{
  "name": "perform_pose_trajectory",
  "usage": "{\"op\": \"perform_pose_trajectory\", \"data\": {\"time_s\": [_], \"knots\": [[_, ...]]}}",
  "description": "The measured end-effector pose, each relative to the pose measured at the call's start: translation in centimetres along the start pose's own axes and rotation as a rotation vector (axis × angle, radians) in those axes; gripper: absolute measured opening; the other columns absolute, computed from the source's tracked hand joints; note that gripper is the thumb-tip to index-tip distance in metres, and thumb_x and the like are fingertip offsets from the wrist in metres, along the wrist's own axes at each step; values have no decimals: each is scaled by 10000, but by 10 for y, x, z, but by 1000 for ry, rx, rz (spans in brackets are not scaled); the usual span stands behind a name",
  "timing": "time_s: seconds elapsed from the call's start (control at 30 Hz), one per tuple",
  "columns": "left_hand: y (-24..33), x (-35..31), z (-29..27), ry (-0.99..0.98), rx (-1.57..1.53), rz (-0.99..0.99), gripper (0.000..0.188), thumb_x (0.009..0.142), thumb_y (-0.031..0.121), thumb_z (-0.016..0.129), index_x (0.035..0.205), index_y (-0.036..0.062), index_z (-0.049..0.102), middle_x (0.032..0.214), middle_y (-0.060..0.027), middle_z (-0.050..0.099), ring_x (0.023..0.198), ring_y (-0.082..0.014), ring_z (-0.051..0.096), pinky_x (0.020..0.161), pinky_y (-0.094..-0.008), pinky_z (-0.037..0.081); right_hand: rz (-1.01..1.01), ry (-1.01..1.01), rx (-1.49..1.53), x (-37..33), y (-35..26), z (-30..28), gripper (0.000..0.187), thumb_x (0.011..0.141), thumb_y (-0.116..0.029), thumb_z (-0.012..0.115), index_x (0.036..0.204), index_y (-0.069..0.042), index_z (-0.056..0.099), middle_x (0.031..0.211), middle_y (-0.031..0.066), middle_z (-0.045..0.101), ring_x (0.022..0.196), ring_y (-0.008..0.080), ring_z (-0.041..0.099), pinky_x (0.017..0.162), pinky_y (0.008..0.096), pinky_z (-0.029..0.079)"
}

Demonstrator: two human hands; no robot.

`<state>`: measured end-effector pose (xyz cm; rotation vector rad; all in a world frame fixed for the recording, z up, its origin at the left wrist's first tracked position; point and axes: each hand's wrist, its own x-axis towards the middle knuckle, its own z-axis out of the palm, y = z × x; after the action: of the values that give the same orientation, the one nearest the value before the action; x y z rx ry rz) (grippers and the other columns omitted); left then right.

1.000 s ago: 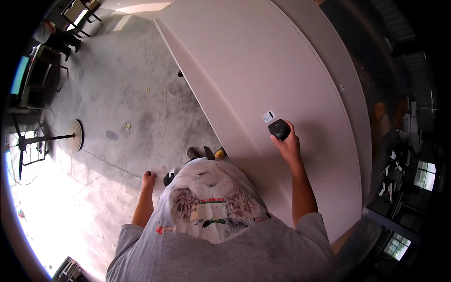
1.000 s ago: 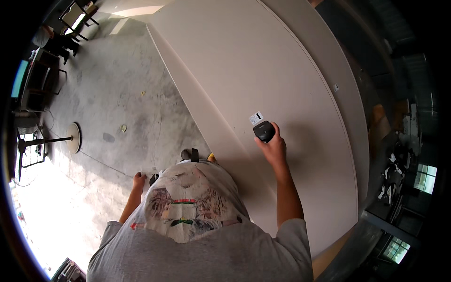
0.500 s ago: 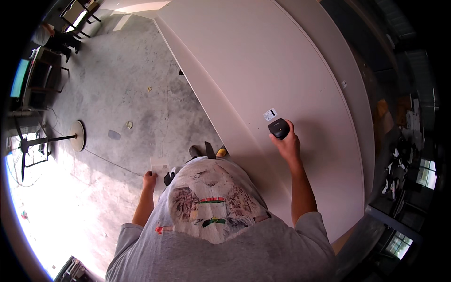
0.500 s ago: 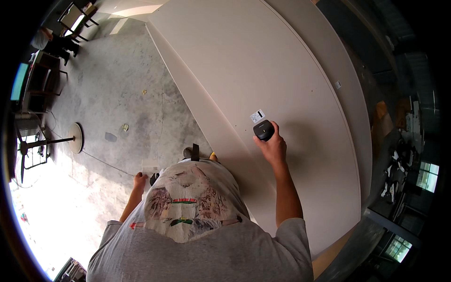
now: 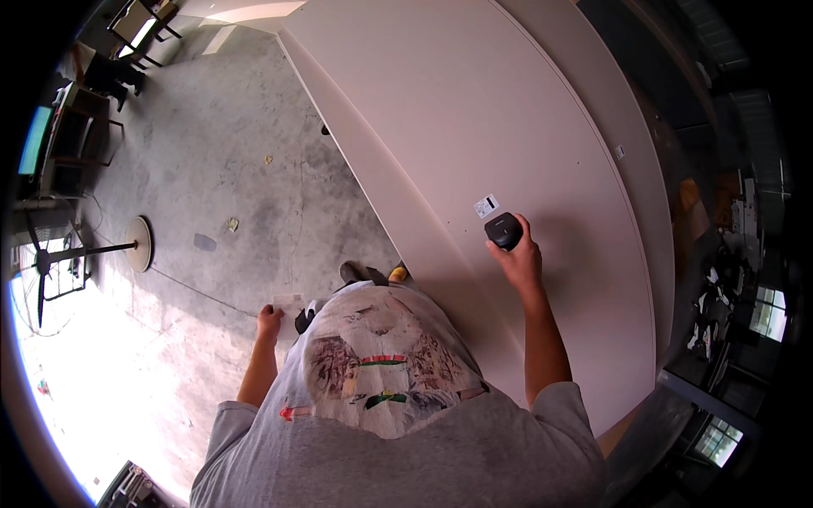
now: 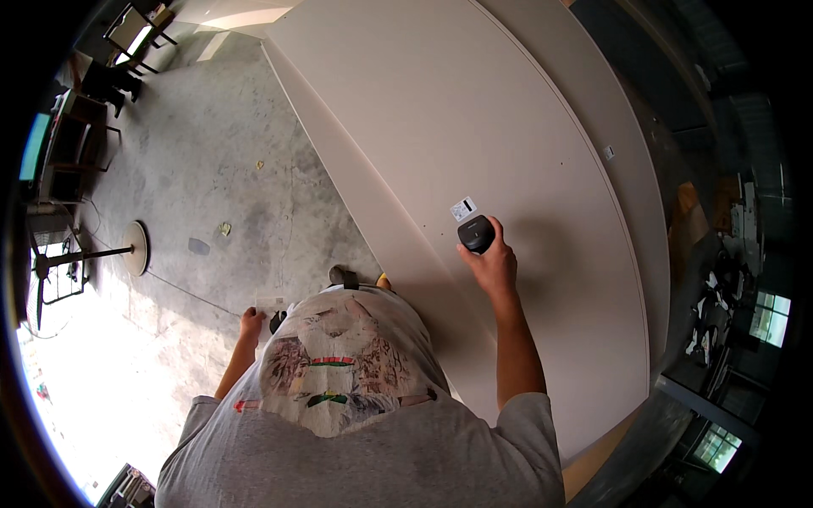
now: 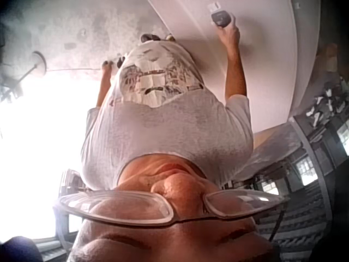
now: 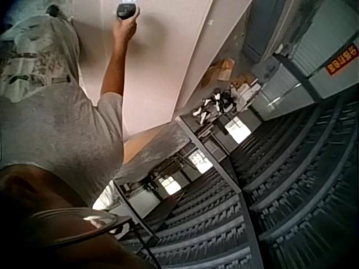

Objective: The person scans barcode labels on large white boards, arranges the boards in a stack on a rolling cart, and then assists other workers in wrapping the stack with cardboard and securing it with tape.

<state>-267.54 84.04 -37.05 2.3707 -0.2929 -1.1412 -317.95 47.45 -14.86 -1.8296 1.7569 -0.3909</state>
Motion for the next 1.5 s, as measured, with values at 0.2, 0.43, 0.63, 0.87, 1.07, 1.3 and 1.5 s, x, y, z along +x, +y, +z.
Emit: {"op": "perform_pose_trajectory", "data": {"time_s": [0.2,0.43,0.63,0.87,1.07,1.3,1.5], "knots": [[-7,5,0,-17,-35,5,215,794,99,637,965,-31,651,880,-112,689,789,-191,630,729,-339,501,-23,-5,30,1,3,0,792,732,-389,795,1375,-142,403,1044,182,693,961,390,665,820,466,514],[-7,5,1,-27,-49,-24,231,798,84,637,995,-36,650,907,-119,692,810,-196,637,745,-337,505,0,-20,11,3,6,1,794,736,-398,791,1376,-140,398,1043,174,694,966,381,666,823,460,515],[-10,10,2,-33,-59,-13,225,787,81,631,978,-36,656,892,-117,695,799,-194,641,734,-334,508,-5,-15,23,5,7,3,790,735,-398,791,1372,-140,400,1046,170,693,967,376,667,824,459,515],[-1,5,3,-21,-58,-15,202,795,81,630,962,-30,654,886,-111,694,791,-186,639,729,-331,507,-1,-13,13,7,8,3,790,730,-396,792,1373,-151,404,1051,170,692,971,378,664,828,460,514],[1,2,4,-18,-55,6,198,806,88,631,967,-26,650,878,-108,689,782,-187,633,724,-334,505,-38,-10,62,7,13,5,785,727,-378,800,1367,-139,415,1045,172,692,967,379,665,826,457,516],[-1,4,5,-6,-27,4,220,775,82,626,966,-22,659,870,-103,689,780,-183,632,721,-333,503,-55,-29,89,9,15,4,776,737,-366,800,1360,-105,418,1034,175,695,950,368,676,814,439,524],[7,1,4,0,-19,-4,233,775,84,626,977,-26,662,876,-103,692,791,-184,637,726,-332,505,-53,-24,120,10,14,5,780,738,-367,797,1366,-107,414,1033,173,694,950,369,675,816,439,522]]}}
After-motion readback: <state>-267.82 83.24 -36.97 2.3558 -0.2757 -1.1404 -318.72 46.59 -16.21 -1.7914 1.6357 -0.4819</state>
